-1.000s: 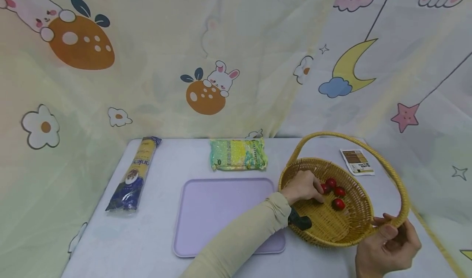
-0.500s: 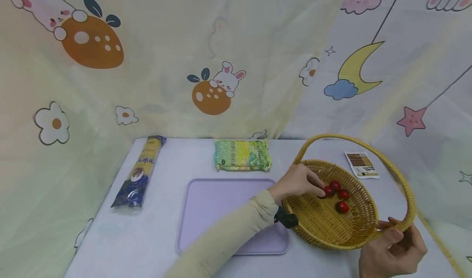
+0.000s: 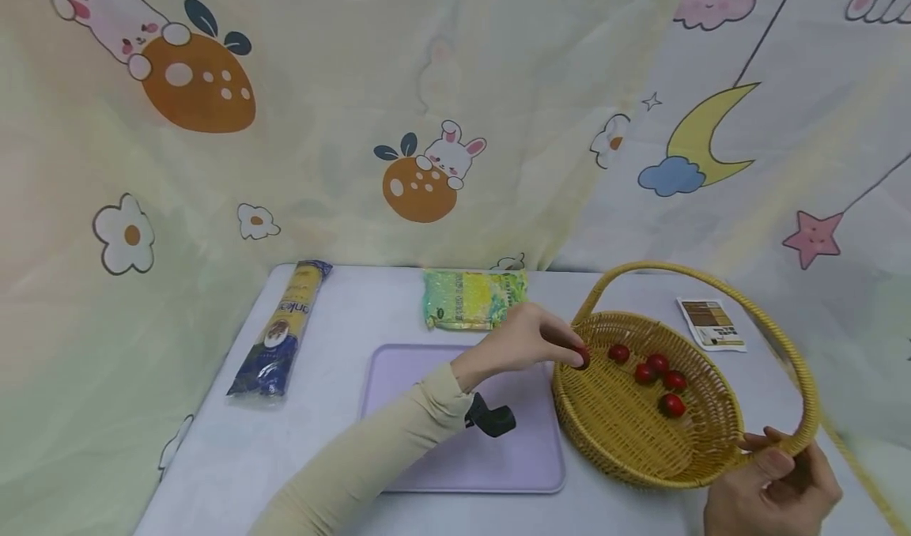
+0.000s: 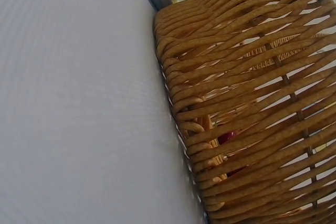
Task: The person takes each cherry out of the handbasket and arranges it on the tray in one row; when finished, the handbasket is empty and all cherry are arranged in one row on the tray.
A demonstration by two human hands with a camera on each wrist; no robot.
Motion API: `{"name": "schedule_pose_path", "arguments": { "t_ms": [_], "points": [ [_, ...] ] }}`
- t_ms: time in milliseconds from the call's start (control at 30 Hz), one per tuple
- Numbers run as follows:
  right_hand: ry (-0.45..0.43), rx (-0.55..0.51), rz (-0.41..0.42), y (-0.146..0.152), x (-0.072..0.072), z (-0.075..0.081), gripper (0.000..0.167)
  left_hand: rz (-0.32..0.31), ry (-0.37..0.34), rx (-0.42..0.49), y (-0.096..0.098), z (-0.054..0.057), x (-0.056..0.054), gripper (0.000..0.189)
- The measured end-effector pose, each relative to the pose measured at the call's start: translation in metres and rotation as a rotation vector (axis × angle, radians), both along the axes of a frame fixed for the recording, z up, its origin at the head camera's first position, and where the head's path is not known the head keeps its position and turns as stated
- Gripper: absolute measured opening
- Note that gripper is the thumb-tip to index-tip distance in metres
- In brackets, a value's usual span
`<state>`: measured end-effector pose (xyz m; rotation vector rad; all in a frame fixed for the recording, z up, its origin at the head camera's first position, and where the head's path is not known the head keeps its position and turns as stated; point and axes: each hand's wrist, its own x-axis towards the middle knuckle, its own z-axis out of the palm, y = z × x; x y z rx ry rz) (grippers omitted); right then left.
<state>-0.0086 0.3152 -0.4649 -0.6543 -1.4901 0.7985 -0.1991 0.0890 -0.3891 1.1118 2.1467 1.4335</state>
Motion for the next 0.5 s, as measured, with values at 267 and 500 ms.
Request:
{"name": "schedule_pose_path", "arguments": {
  "t_ms": [267, 500],
  "points": [
    [-0.021, -0.004, 0.007, 0.005, 0.0, -0.003, 0.034, 0.106, -0.055, -0.004, -0.059, 0.009, 0.004, 0.018],
    [-0.067, 0.015, -0.003, 0.01, 0.0, -0.014, 0.037, 0.183, -0.044, 0.012, -0.115, 0.008, 0.014, 0.017]
  ]
}}
